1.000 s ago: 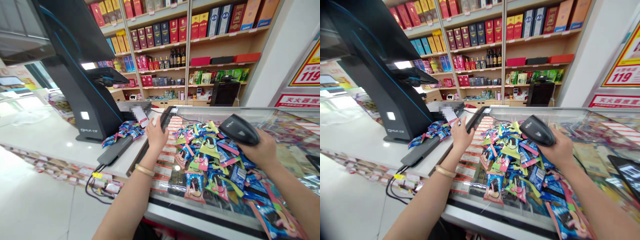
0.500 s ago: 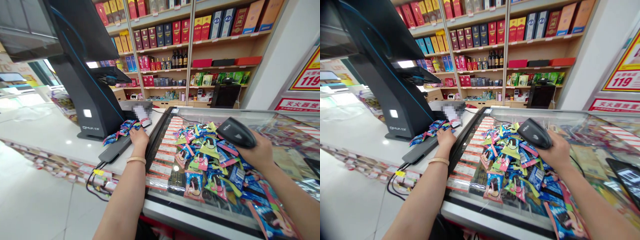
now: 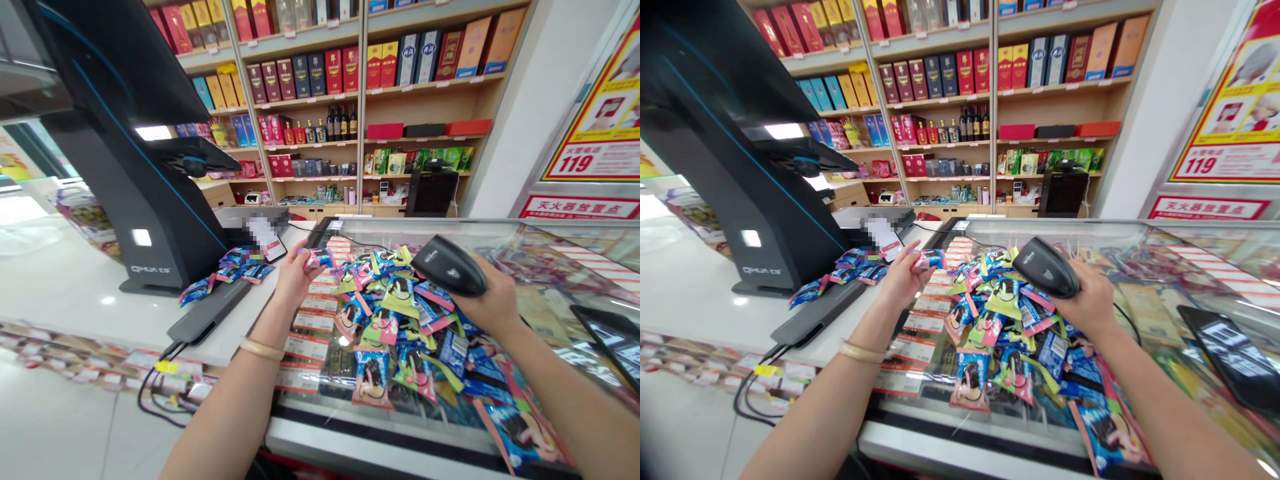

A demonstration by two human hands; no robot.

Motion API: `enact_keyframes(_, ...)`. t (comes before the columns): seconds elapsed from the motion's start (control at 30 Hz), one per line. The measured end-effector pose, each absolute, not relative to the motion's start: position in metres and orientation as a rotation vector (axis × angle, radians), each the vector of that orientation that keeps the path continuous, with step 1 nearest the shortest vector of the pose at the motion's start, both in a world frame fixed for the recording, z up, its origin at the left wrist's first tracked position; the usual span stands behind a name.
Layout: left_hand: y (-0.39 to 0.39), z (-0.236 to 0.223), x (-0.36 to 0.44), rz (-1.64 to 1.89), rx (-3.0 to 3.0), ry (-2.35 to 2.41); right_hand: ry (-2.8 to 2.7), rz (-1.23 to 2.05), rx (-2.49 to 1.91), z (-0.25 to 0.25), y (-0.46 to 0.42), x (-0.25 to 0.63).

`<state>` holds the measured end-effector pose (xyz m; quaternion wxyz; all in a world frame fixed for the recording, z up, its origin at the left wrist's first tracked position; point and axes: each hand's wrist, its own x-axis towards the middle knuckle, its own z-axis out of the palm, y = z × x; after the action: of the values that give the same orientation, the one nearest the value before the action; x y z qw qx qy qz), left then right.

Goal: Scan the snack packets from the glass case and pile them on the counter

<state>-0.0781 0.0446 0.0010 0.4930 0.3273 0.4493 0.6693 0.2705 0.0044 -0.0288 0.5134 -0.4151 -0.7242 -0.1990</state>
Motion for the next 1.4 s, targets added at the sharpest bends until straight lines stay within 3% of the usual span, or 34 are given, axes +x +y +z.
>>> enact_keyframes(0.3,0.025,0.009,-0.045,1.294,0.302,0.696,-1.813,-0.444,-0.909,-0.024,-0.003,0.263)
enact_keyframes(1.4,0.002,0.01,-0.011,1.295,0.285,0.423,-2.078,-0.405,-0.902,-0.007,-0.033,0.232)
